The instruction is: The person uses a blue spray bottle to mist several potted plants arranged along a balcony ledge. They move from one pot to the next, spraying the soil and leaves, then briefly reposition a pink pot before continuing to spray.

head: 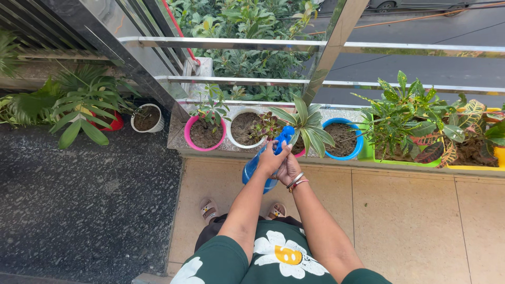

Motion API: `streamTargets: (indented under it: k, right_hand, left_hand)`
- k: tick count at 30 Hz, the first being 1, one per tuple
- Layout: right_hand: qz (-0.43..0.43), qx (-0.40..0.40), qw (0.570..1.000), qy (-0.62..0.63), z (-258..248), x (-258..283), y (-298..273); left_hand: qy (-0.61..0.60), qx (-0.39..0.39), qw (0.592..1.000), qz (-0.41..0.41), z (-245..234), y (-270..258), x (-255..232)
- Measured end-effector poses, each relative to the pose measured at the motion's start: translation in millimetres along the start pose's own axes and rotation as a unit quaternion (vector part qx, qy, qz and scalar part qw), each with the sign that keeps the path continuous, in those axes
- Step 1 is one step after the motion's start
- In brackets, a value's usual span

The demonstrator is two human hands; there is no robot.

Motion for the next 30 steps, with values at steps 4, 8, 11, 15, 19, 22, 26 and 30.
streamTargets:
  k: [4, 8, 11, 15, 19, 22, 26, 30]
  right_hand:
    - [-0.016, 0.018, 0.999, -0.029, 3.5, -6.2, 1.4]
    - [-0.001, 0.045, 0.999, 0.029, 13.7, -7.7, 7.7]
    - [0.011, 0.045, 0.996, 0.070, 29.3, -12.5, 11.7]
    - [0.036, -0.014, 0.999, -0.025, 47.6, -26.4, 16.0]
    - [0.017, -0.005, 0.997, -0.073, 64.2, -32.0, 22.7]
    - [0.003, -0.029, 0.998, -0.051, 73.9, -35.2, 29.1]
    - [0.002, -0.062, 0.998, -0.025, 84.8, -42.1, 27.3]
    - [-0.011, -0.079, 0.995, -0.061, 92.5, -49.5, 26.7]
  left_hand:
    - [-0.019, -0.034, 0.999, 0.037, -7.1, -2.7, 6.1]
    - [-0.037, -0.060, 0.997, 0.031, -14.7, -3.6, 14.0]
    - [-0.067, -0.062, 0.996, 0.011, -23.4, 0.6, 20.7]
    - [-0.061, -0.069, 0.996, 0.000, -44.8, 4.9, 35.4]
    - [-0.089, -0.086, 0.992, 0.016, -61.4, 9.5, 38.0]
    - [-0.101, -0.085, 0.991, 0.012, -70.8, 11.6, 38.4]
    - [-0.088, -0.063, 0.994, -0.018, -77.7, 11.5, 43.5]
    - [-0.112, -0.058, 0.992, -0.022, -85.5, 14.3, 50.5]
Point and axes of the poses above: each hand's wrist, its own y-axis towards the middle knuckle, its own z-axis out of the palm, x = y × z, the point moved 4 cm from there along y, towards the middle knuckle, and after that the axes turned 2 degrees about -x, right-handed, at the moved point
